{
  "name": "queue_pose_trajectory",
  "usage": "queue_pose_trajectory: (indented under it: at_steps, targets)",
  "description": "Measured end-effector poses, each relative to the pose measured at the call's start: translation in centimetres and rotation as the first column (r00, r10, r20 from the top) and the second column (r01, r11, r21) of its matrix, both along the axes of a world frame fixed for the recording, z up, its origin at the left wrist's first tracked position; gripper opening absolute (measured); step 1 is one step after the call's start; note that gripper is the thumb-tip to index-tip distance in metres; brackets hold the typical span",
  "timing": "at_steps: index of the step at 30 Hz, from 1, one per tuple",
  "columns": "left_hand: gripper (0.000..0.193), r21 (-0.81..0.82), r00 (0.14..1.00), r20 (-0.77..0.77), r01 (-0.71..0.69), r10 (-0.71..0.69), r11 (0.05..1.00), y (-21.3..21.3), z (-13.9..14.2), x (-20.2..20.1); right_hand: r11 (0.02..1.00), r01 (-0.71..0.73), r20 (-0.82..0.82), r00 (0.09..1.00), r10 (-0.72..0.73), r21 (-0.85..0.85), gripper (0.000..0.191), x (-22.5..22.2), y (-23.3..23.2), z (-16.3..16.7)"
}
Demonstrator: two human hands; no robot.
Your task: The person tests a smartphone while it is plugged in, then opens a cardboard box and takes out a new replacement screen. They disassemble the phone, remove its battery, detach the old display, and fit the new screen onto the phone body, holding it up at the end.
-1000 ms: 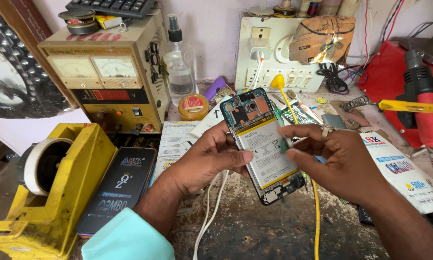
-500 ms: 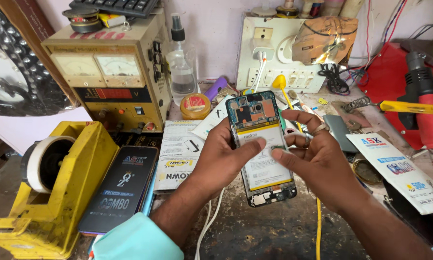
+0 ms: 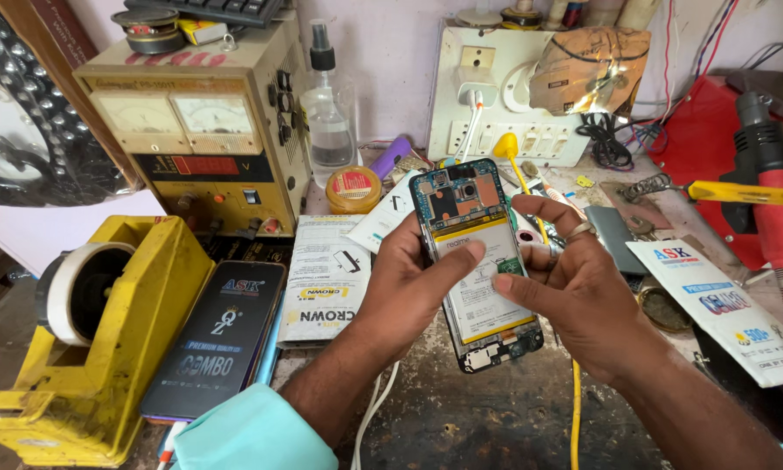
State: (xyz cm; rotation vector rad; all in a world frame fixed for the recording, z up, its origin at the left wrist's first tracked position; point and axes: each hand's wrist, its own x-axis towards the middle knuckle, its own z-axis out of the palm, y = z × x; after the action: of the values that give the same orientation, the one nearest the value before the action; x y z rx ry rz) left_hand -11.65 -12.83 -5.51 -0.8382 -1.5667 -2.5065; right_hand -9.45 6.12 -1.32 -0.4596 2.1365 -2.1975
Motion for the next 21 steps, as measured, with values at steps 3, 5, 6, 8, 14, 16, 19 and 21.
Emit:
queue_pose_trajectory:
  at_steps: [3, 5, 6, 8, 14, 16, 19, 21]
  targets:
    - [0.064, 0.186, 0.977, 0.1, 0.165, -0.186, 0.969, -0.3, 0.3, 0.1, 0.992, -0.066, -0.037, 0.997, 0.062, -0.105, 0.084, 0.0, 0.5, -0.1]
    - [0.084, 0.214, 0.958, 0.092, 0.247, -0.271, 0.945, -0.4, 0.4, 0.3, 0.974, -0.155, -0.07, 0.987, 0.145, -0.167, 0.084, 0.0, 0.8, -0.2]
    - [0.094, 0.228, 0.945, 0.089, 0.287, -0.314, 0.93, -0.4, 0.5, 0.5, 0.971, -0.197, -0.099, 0.978, 0.184, -0.136, 0.086, 0.0, 0.8, -0.4]
    - [0.098, 0.366, 0.908, 0.075, 0.359, -0.411, 0.859, 0.0, 0.5, 0.9, 0.958, -0.278, -0.153, 0.952, 0.265, -0.069, 0.091, -0.1, 0.3, -0.7]
    - [0.11, 0.522, 0.894, 0.018, 0.374, -0.448, 0.766, 0.6, 0.5, 1.6, 0.914, 0.216, -0.422, 0.905, -0.055, 0.344, 0.074, 1.2, -1.4, -1.2]
    - [0.113, 0.469, 0.923, 0.139, 0.259, -0.36, 0.845, 0.5, 0.8, 1.7, 0.768, 0.519, -0.762, 0.644, -0.062, 0.376, 0.052, 2.0, -1.2, -1.0]
    - [0.113, 0.436, 0.9, 0.206, 0.268, -0.385, 0.859, 1.0, 1.1, 2.3, 0.725, 0.627, -0.876, 0.478, -0.069, 0.285, 0.032, 2.3, -1.3, -0.8]
    - [0.112, 0.42, 0.894, 0.205, 0.287, -0.398, 0.861, 1.5, 1.1, 2.8, 0.752, 0.608, -0.863, 0.493, -0.106, 0.255, 0.027, 2.2, -1.3, -0.7]
